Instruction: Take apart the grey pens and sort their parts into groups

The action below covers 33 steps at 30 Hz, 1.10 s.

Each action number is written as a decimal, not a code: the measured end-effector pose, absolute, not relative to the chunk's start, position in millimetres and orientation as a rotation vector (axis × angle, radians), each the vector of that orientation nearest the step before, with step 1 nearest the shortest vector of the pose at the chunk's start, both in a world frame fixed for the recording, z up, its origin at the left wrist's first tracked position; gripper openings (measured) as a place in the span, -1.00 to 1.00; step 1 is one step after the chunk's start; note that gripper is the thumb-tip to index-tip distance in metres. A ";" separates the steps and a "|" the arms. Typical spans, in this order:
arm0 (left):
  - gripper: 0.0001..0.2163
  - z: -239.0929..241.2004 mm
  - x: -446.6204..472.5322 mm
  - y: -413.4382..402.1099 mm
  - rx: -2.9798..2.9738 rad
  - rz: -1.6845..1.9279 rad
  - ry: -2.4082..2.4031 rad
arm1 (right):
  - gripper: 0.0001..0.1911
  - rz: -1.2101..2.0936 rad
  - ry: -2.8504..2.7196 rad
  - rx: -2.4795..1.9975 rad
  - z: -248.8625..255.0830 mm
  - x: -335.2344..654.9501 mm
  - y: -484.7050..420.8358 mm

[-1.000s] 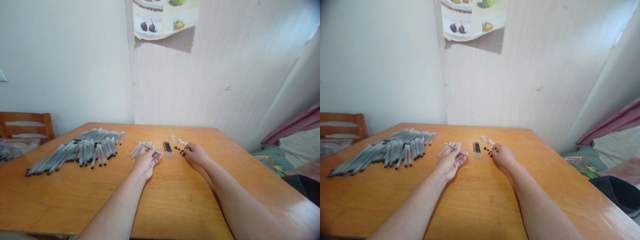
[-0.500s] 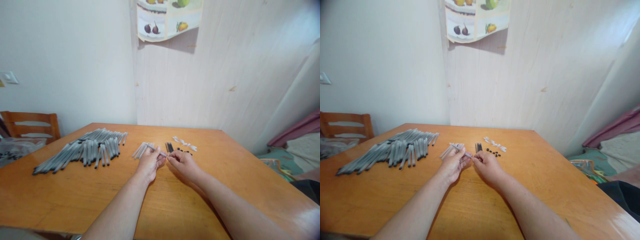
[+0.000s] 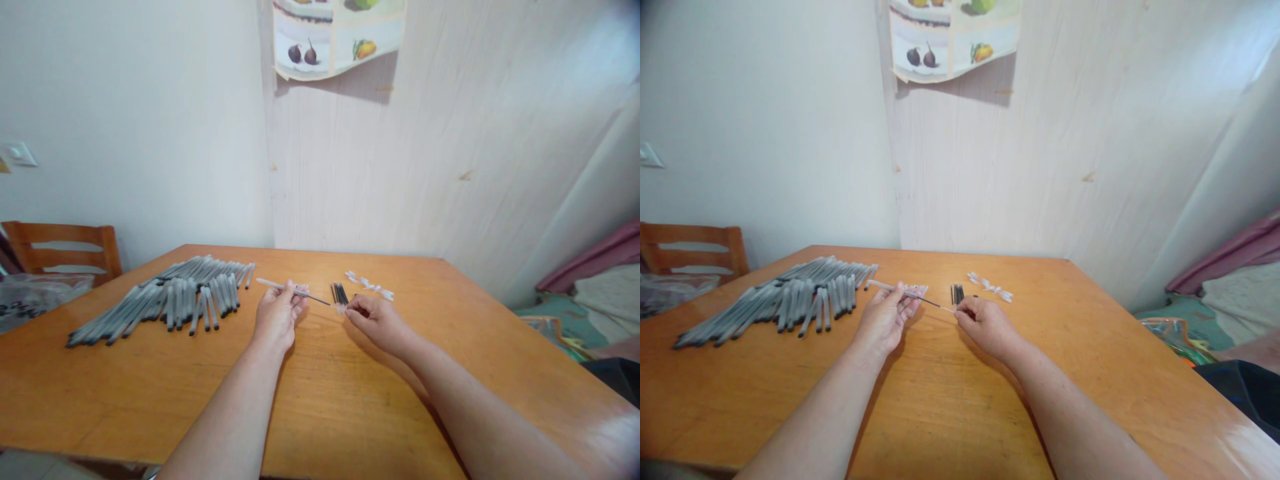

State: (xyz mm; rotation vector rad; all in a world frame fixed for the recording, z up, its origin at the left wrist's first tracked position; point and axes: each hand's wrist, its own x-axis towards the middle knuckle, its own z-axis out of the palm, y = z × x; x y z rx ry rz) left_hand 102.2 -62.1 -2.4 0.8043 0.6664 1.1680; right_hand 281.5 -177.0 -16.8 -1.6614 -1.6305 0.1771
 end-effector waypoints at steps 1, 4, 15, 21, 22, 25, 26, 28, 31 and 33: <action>-0.86 -1.4 99.4 -58.4 0.787 1.211 0.674 | -0.84 0.171 -1.643 -1.663 -15.9 283.4 -177.8; -0.82 1.0 90.8 -47.5 0.748 1.330 0.700 | -0.84 0.180 -1.678 -1.686 -13.2 289.1 -179.7; -0.79 -4.3 85.7 -35.8 0.751 1.373 0.739 | -0.79 -0.184 -1.460 -2.054 -13.0 294.8 -177.0; -0.84 -4.8 86.8 -34.1 0.755 1.374 0.789 | -0.73 -0.313 -1.425 -2.277 -13.9 283.5 -175.4; -0.85 -4.5 86.8 -34.3 0.756 1.372 0.793 | -0.72 -0.333 -1.434 -2.297 -15.4 281.6 -174.3; -0.86 -3.8 86.4 -35.4 0.756 1.371 0.805 | -0.71 -0.371 -1.466 -2.353 -20.9 276.9 -169.5; -0.87 -3.6 86.2 -35.9 0.752 1.371 0.811 | -0.72 -0.365 -1.478 -2.374 -22.5 275.7 -167.9; -0.87 -3.3 85.8 -36.7 0.746 1.371 0.820 | -0.72 -0.335 -1.495 -2.416 -24.8 273.9 -165.0; -0.87 -2.9 85.6 -37.0 0.740 1.367 0.835 | -0.69 -0.303 -1.510 -2.449 -25.7 272.1 -162.7; -0.85 -2.7 85.7 -36.7 0.737 1.365 0.853 | -0.68 -0.286 -1.520 -2.460 -25.3 271.2 -162.4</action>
